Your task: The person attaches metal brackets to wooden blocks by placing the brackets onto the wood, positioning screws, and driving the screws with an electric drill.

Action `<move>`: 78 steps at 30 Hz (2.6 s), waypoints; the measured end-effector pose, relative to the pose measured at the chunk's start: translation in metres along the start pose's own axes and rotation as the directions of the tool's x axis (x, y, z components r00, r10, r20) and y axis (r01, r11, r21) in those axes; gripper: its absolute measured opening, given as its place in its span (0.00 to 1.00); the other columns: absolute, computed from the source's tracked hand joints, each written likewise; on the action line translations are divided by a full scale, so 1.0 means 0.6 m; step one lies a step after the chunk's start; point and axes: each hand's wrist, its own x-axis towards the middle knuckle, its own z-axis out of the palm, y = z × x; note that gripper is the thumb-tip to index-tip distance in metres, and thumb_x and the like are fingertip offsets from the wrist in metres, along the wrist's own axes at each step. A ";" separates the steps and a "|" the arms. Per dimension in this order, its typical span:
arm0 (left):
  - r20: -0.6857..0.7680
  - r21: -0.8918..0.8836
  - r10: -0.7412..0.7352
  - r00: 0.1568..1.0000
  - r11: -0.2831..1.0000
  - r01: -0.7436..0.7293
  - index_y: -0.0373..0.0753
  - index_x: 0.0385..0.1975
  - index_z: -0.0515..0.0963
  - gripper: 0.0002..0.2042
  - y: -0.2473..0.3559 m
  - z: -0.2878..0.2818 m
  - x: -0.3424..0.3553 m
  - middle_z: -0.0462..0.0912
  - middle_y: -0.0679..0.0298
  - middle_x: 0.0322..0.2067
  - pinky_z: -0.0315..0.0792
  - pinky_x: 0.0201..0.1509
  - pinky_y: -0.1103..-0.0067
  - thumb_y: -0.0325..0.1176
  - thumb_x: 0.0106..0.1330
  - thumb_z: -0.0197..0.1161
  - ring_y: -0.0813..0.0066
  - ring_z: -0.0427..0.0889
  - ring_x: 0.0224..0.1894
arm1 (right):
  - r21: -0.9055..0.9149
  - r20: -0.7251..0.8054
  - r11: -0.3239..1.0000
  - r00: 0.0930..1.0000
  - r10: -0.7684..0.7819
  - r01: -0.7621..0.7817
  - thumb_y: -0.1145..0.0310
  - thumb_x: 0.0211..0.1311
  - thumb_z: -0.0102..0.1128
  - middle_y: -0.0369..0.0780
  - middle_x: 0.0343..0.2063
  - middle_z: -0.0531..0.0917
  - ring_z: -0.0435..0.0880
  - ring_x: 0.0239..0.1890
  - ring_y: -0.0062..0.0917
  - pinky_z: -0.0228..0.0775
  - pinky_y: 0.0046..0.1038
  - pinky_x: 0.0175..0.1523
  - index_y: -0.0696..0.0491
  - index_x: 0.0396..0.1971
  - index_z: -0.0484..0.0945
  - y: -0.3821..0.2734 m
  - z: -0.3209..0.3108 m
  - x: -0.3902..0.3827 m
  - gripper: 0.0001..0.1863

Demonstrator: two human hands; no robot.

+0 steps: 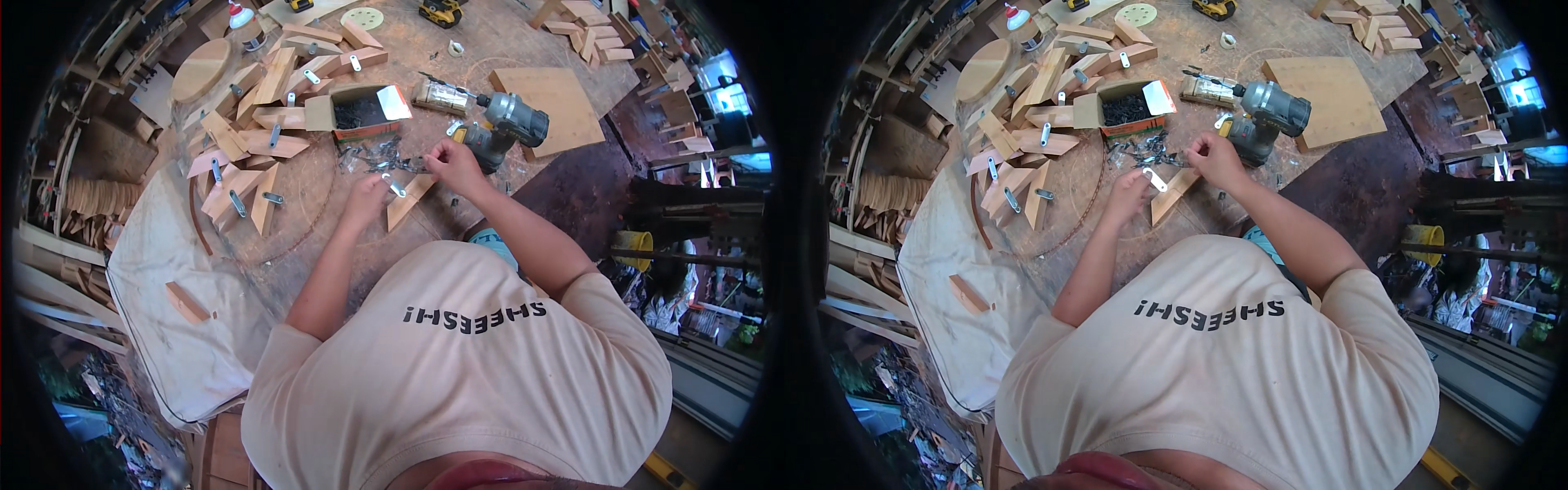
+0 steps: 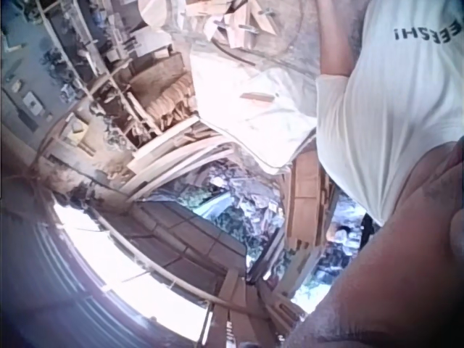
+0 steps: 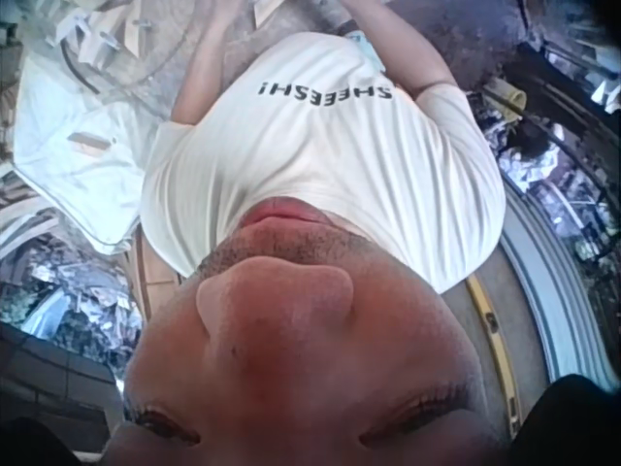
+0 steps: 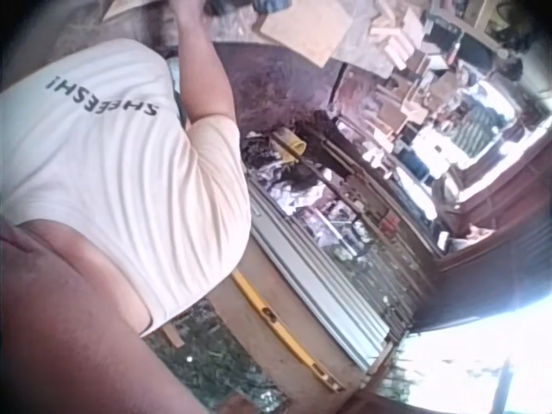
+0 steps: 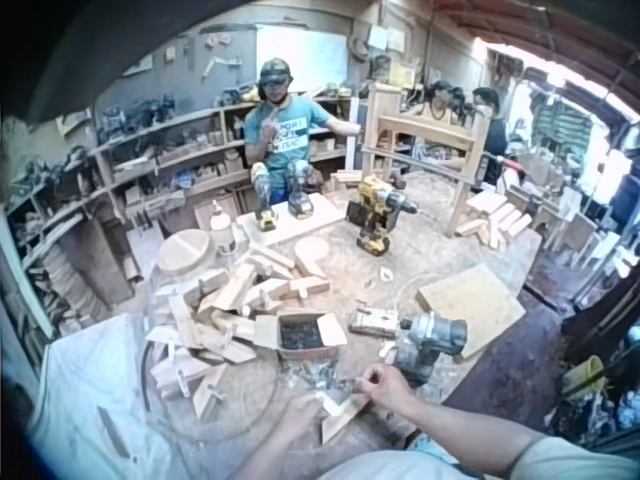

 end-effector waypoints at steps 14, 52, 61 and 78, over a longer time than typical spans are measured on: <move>-0.004 0.086 -0.080 0.997 0.993 0.080 0.40 0.29 0.72 0.08 -0.007 0.033 -0.011 0.62 0.76 0.15 0.53 0.14 0.86 0.35 0.68 0.49 0.87 0.57 0.12 | -0.057 -0.084 0.962 0.959 -0.271 0.267 0.67 0.49 0.64 0.42 0.28 0.82 0.80 0.31 0.24 0.73 0.27 0.40 0.57 0.31 0.80 0.084 0.017 0.033 0.12; 0.058 0.629 0.308 0.950 0.728 -0.274 0.38 0.53 0.73 0.27 -0.062 0.036 0.002 0.76 0.52 0.51 0.66 0.59 0.71 0.39 0.52 0.70 0.59 0.74 0.55 | 0.134 0.502 0.956 0.850 0.162 -0.261 0.62 0.70 0.45 0.33 0.20 0.80 0.75 0.17 0.14 0.65 0.19 0.22 0.50 0.29 0.73 0.159 0.008 -0.111 0.12; 0.045 0.666 0.055 0.997 0.742 -0.071 0.40 0.52 0.75 0.24 0.030 0.043 -0.014 0.80 0.55 0.38 0.72 0.45 0.77 0.33 0.52 0.70 0.72 0.78 0.38 | 0.157 0.445 0.904 0.846 0.294 -0.397 0.63 0.67 0.51 0.31 0.17 0.76 0.70 0.14 0.12 0.58 0.16 0.16 0.50 0.28 0.74 0.103 0.016 -0.102 0.10; 0.109 0.616 0.071 0.991 0.778 -0.123 0.40 0.49 0.76 0.24 -0.003 0.025 -0.003 0.79 0.59 0.28 0.70 0.34 0.77 0.35 0.51 0.72 0.75 0.75 0.29 | 0.107 0.447 0.897 0.827 0.341 -0.428 0.62 0.67 0.51 0.30 0.17 0.75 0.70 0.16 0.11 0.59 0.15 0.18 0.51 0.28 0.74 0.075 0.032 -0.097 0.10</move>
